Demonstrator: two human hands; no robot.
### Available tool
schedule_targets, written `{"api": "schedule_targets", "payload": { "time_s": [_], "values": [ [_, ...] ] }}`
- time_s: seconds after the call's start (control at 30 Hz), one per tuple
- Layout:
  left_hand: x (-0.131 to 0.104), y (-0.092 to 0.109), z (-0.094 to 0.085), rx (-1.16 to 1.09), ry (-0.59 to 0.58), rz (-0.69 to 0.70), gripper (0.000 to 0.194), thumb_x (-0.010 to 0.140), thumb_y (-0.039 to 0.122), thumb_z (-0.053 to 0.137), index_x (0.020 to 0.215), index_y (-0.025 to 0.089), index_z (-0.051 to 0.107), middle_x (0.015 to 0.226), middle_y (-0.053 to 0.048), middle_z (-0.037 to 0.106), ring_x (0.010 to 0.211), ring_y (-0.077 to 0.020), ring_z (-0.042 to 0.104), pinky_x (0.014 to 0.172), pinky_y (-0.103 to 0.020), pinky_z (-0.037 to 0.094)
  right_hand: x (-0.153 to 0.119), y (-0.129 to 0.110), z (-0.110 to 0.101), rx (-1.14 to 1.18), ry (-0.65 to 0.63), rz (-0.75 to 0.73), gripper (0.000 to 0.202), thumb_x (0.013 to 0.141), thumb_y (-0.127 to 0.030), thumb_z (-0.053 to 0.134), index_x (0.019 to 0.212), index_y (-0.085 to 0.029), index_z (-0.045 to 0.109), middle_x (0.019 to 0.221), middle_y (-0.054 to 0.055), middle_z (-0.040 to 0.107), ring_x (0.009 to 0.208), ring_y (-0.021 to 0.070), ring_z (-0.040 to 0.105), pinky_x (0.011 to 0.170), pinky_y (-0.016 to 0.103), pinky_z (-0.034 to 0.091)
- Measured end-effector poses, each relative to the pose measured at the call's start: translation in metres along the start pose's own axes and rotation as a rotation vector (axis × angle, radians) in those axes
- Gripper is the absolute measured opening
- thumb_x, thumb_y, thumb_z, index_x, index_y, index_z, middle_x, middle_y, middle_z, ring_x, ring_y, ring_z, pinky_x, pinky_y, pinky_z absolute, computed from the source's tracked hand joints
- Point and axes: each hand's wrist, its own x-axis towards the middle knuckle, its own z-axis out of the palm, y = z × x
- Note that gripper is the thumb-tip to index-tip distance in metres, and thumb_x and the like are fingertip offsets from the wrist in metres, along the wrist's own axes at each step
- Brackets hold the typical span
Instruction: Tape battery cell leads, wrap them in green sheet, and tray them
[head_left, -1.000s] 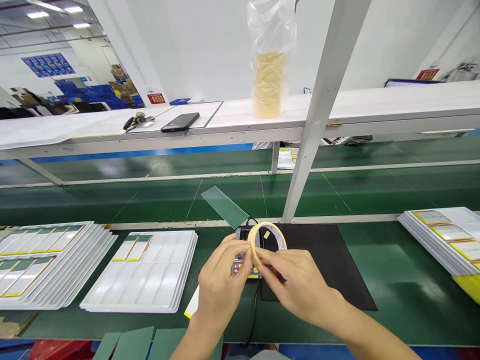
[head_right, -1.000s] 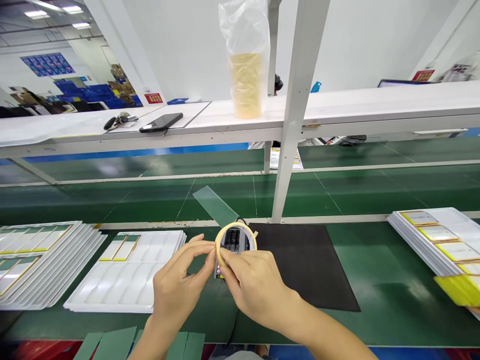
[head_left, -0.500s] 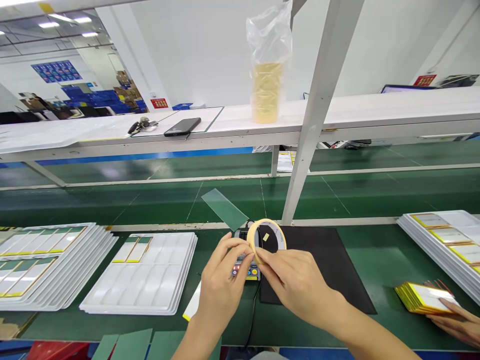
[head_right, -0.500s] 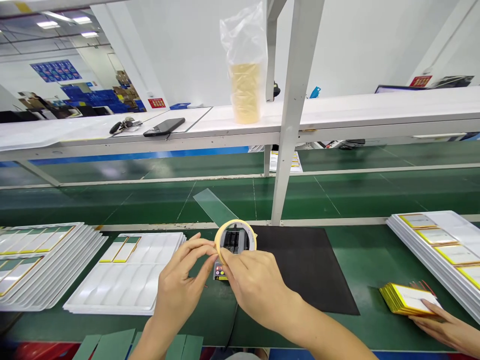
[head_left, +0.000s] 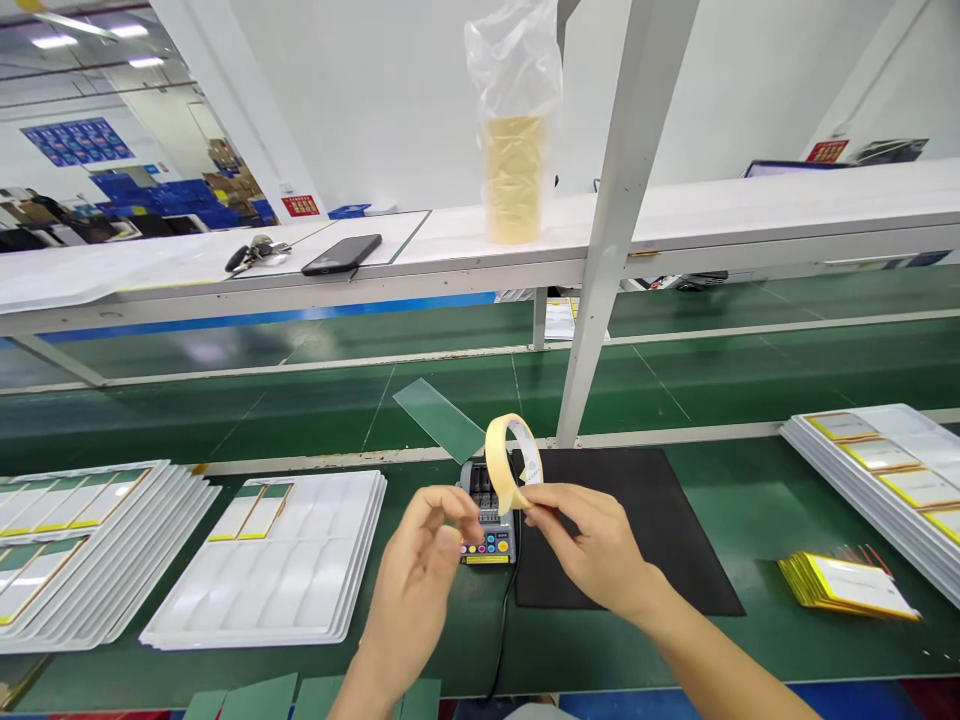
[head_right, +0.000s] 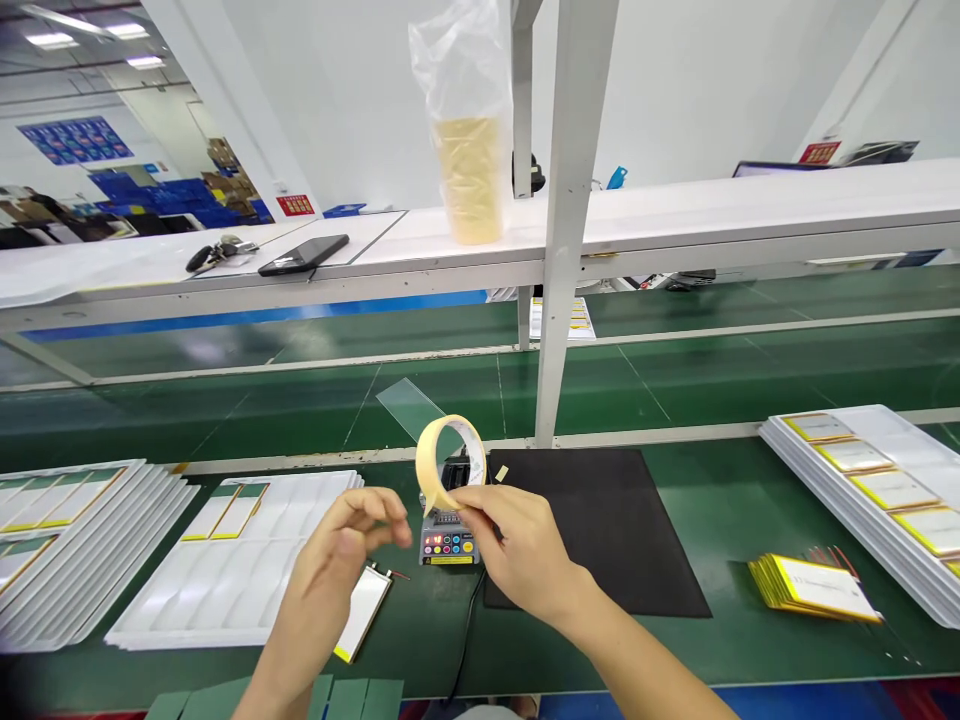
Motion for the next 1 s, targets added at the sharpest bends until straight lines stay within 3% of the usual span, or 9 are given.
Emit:
{"api": "schedule_targets", "payload": {
  "time_s": [0.1,0.23,0.37,0.47,0.6,0.73,0.87,0.93,1.0],
  "values": [
    [0.007,-0.007,0.008,-0.257,-0.196,-0.236,0.058,0.087,0.063,0.029,0.088,0.015,0.062,0.087,-0.009,0.06,0.069,-0.0176,0.057,0.061,-0.031,0.049,-0.002,0.007,0.004,0.028,0.001,-0.077,0.029,0.087,-0.004,0.053,0.109,-0.022,0.06,0.098,0.005,0.071,0.086,0.0164,0.068,0.074,0.028,0.056],
    [0.012,-0.019,0.019,-0.449,-0.174,-0.372,0.039,0.083,0.051,0.055,0.071,0.014,0.063,0.076,-0.005,0.063,0.061,-0.0129,0.057,0.06,-0.027,0.048,-0.005,0.019,0.007,0.041,-0.012,-0.107,0.032,0.086,-0.001,0.051,0.108,-0.021,0.061,0.107,0.007,0.069,0.095,0.0175,0.066,0.079,0.03,0.056],
    [0.009,-0.027,0.021,-0.42,-0.051,-0.343,0.036,0.081,0.04,0.063,0.056,0.014,0.057,0.078,-0.005,0.065,0.072,-0.0146,0.06,0.07,-0.027,0.049,-0.01,0.031,0.008,0.129,-0.026,0.04,0.03,0.085,-0.003,0.054,0.106,-0.022,0.065,0.11,0.007,0.067,0.101,0.0191,0.063,0.086,0.033,0.054],
    [0.007,-0.033,0.022,-0.393,-0.06,-0.292,0.033,0.081,0.04,0.062,0.06,0.015,0.057,0.088,-0.007,0.065,0.08,-0.0173,0.061,0.076,-0.03,0.049,-0.014,0.037,0.012,0.339,-0.039,0.229,0.027,0.087,-0.01,0.054,0.104,-0.025,0.067,0.112,0.006,0.066,0.104,0.0211,0.062,0.086,0.035,0.054],
    [0.009,-0.04,0.026,-0.52,-0.039,-0.322,0.024,0.082,0.037,0.062,0.073,0.019,0.049,0.081,-0.002,0.064,0.072,-0.015,0.061,0.072,-0.031,0.05,-0.015,0.04,0.024,0.501,0.075,0.418,0.02,0.087,-0.017,0.059,0.097,-0.029,0.071,0.106,0.004,0.068,0.098,0.0198,0.064,0.081,0.031,0.056],
    [0.014,-0.048,0.03,-0.631,-0.041,-0.345,0.019,0.085,0.035,0.06,0.084,0.018,0.05,0.094,-0.006,0.064,0.084,-0.0172,0.063,0.081,-0.035,0.049,-0.016,0.046,0.034,0.446,0.079,0.443,0.018,0.086,-0.017,0.061,0.093,-0.029,0.072,0.099,0.004,0.069,0.096,0.0193,0.064,0.081,0.031,0.055],
    [0.016,-0.063,0.03,-0.612,0.035,-0.358,0.016,0.084,0.027,0.062,0.09,0.018,0.051,0.085,-0.003,0.063,0.079,-0.0128,0.061,0.082,-0.032,0.048,-0.018,0.052,0.042,0.367,0.033,0.403,0.013,0.084,-0.016,0.062,0.085,-0.025,0.07,0.091,0.005,0.068,0.091,0.0198,0.064,0.081,0.034,0.052],
    [0.016,-0.071,0.03,-0.568,0.041,-0.34,0.018,0.082,0.024,0.065,0.09,0.018,0.05,0.08,0.0,0.062,0.076,-0.0109,0.06,0.08,-0.028,0.048,-0.017,0.056,0.047,0.456,0.098,0.433,0.011,0.08,-0.017,0.067,0.086,-0.025,0.064,0.091,0.002,0.062,0.088,0.0184,0.062,0.079,0.033,0.052],
    [0.013,-0.076,0.031,-0.534,-0.006,-0.315,0.02,0.082,0.024,0.065,0.087,0.02,0.047,0.079,0.001,0.062,0.076,-0.0108,0.061,0.077,-0.026,0.047,-0.017,0.06,0.052,0.661,0.153,0.528,0.032,0.074,-0.022,0.073,0.098,-0.03,0.053,0.097,0.0,0.056,0.082,0.0162,0.062,0.07,0.03,0.054]
  ]
}}
